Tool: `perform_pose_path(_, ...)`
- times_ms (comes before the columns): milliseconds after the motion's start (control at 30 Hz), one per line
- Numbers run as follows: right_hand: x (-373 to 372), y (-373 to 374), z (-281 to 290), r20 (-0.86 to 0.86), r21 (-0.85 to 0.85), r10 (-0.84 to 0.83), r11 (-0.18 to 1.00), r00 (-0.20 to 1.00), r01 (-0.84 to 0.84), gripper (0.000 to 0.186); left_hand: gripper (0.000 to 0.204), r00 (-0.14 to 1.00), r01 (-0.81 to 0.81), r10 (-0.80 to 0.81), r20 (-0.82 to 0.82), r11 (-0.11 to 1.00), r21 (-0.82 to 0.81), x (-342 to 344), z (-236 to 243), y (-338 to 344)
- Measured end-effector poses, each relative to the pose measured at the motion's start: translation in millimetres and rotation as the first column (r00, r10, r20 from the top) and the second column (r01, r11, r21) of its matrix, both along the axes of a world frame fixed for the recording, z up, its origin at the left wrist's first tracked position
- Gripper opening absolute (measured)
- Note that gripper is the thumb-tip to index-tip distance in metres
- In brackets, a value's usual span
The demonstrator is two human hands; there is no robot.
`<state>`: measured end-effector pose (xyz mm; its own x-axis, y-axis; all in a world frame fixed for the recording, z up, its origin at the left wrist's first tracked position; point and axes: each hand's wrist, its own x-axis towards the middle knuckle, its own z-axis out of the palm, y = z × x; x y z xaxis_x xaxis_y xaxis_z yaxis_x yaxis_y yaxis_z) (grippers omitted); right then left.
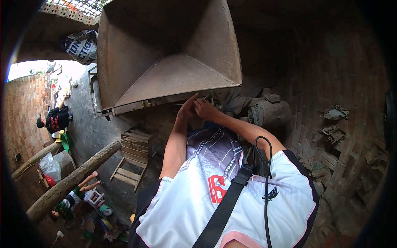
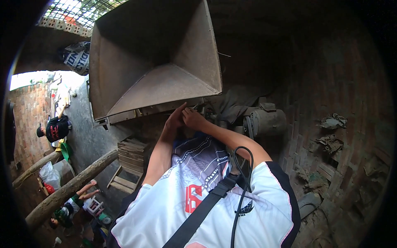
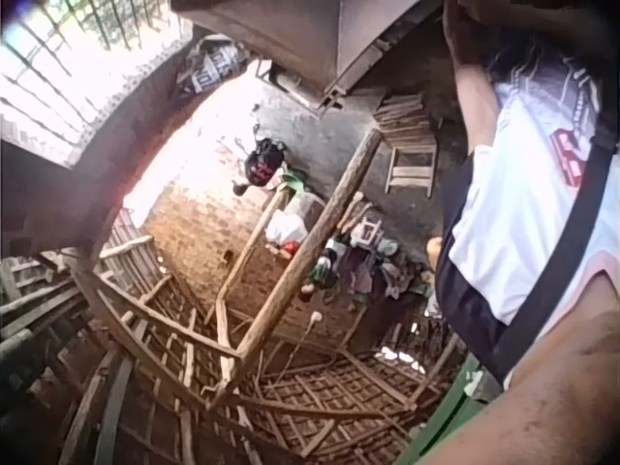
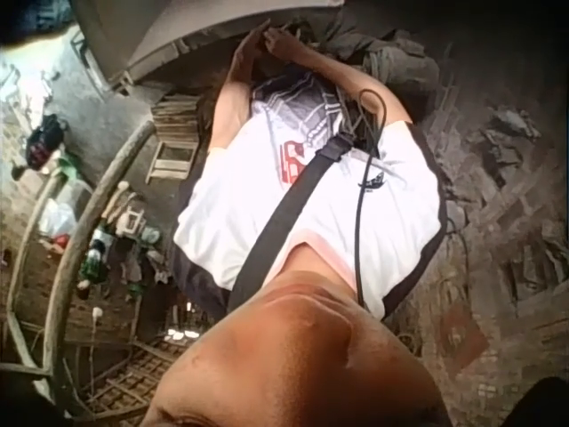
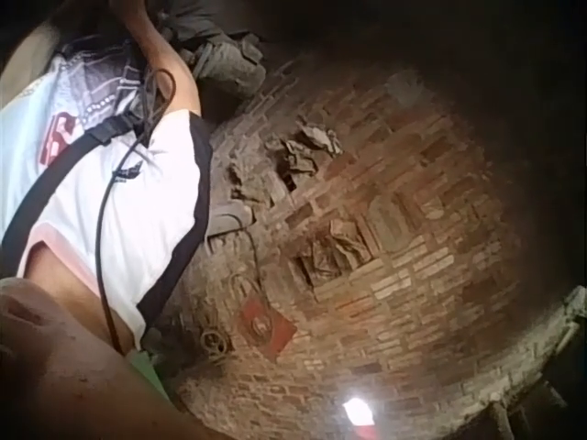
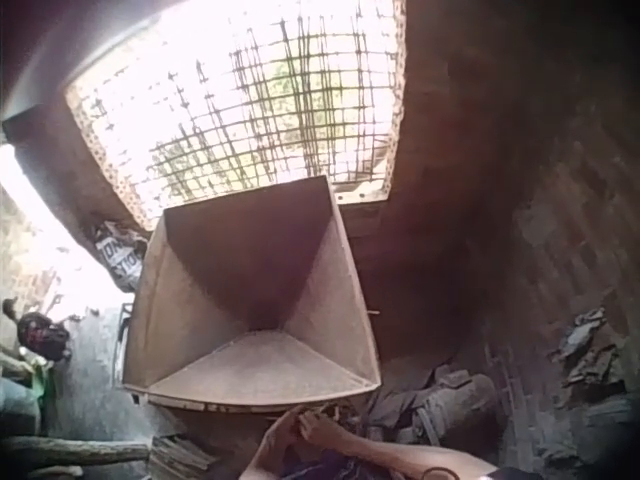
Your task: Repairing and adjusting a rice milling machine using a wrench.
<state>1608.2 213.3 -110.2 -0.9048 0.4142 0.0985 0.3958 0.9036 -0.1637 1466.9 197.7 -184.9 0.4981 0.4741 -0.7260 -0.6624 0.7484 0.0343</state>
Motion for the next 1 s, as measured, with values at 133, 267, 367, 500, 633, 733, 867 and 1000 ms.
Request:
perform_pose_path(133, 19.3, -11.3, 6.8, -0.107, 0.036, -0.064, 0.997, 0.992, 0.068, 0.029, 0.029, 0.980, 0.055, -0.077, 0.184, 0.991, 0.122, -1.3, -22.9, -7.9)
perform_pose_path(267, 28.8, -12.1, 18.3, -0.227, -0.219, -0.052, 0.976, 0.973, 0.001, 0.028, 0.022, 0.995, 0.091, -0.096, 0.039, 0.988, 0.122, 4.3, -46.0, -13.6)
perform_pose_path(367, 52.4, -7.9, 17.1, -0.420, -0.506, -0.408, 0.847, 0.811, 0.164, 0.023, 0.020, 0.986, 0.159, -0.160, 0.040, 0.986, 0.043, 29.1, 12.8, 8.2)
perform_pose_path(500, 52.2, 8.4, -3.0, -0.242, -0.788, -0.882, 0.421, 0.403, 0.448, 0.014, 0.018, 0.978, 0.182, -0.180, -0.100, 0.983, 0.004, 12.9, 16.1, 9.1)
perform_pose_path(633, 37.9, 26.9, -16.8, -0.240, -0.715, -0.836, 0.496, 0.494, 0.492, 0.016, 0.018, 0.968, 0.192, -0.177, -0.175, 0.978, 0.076, -4.0, 15.7, 6.0)
perform_pose_path(733, 33.2, 37.1, -29.6, -0.155, -0.649, -0.754, 0.564, 0.638, 0.510, 0.019, 0.017, 0.911, 0.149, -0.045, -0.410, 0.963, 0.226, -7.3, 64.5, -6.1)
perform_pose_path(867, 27.4, 39.8, -16.5, 0.011, -0.440, -0.661, 0.671, 0.750, 0.597, 0.024, 0.014, 0.849, 0.051, 0.165, -0.501, 0.919, 0.390, -33.9, 98.3, -50.7)
perform_pose_path(1000, 34.3, 37.4, -28.9, 0.074, -0.371, -0.562, 0.751, 0.824, 0.546, 0.018, 0.014, 0.835, -0.047, 0.227, -0.502, 0.938, 0.345, -50.1, 99.9, -86.1)
